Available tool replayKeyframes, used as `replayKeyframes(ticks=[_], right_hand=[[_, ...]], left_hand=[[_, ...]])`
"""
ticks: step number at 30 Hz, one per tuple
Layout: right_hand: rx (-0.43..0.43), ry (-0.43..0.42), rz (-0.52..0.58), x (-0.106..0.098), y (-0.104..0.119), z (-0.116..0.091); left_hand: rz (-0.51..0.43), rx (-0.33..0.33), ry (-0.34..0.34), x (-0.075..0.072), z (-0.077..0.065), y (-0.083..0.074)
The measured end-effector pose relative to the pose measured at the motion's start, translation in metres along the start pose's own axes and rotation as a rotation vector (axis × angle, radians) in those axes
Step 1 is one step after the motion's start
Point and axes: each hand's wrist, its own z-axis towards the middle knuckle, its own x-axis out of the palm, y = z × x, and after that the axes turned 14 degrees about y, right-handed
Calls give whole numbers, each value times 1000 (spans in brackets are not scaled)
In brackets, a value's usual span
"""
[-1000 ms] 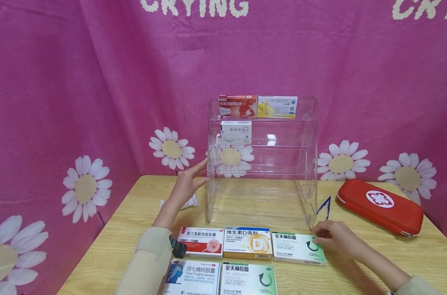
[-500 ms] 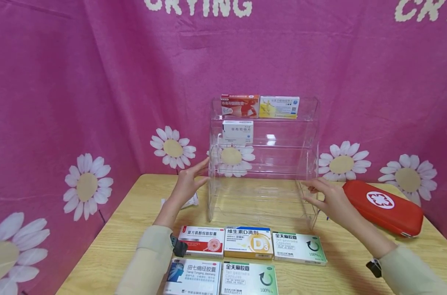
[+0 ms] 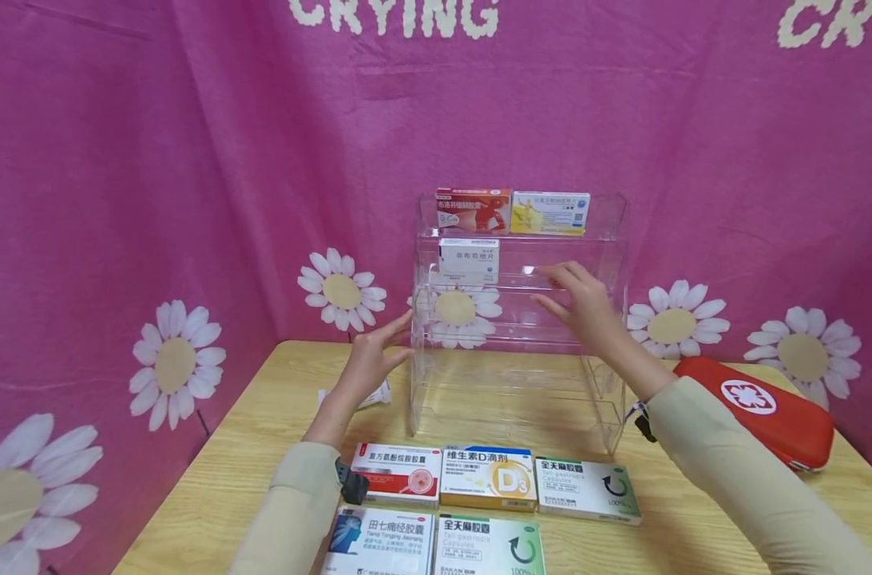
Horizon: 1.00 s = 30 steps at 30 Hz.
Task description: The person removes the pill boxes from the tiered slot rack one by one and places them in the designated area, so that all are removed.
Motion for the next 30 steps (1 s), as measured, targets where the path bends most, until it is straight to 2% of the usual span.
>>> replayKeyframes(ticks=[8,14,20,30], right_hand=[[39,43,53,17,2,50],[106,138,48,26,4,78],[130,190,29,28,6,82],[165,147,88,33,13,81]], left_hand=[[1,-3,4,0,-2,3],[1,-6,7,0,-2,3],[5,-11,13,1,-1,2],[1,-1,1,0,-2,2]])
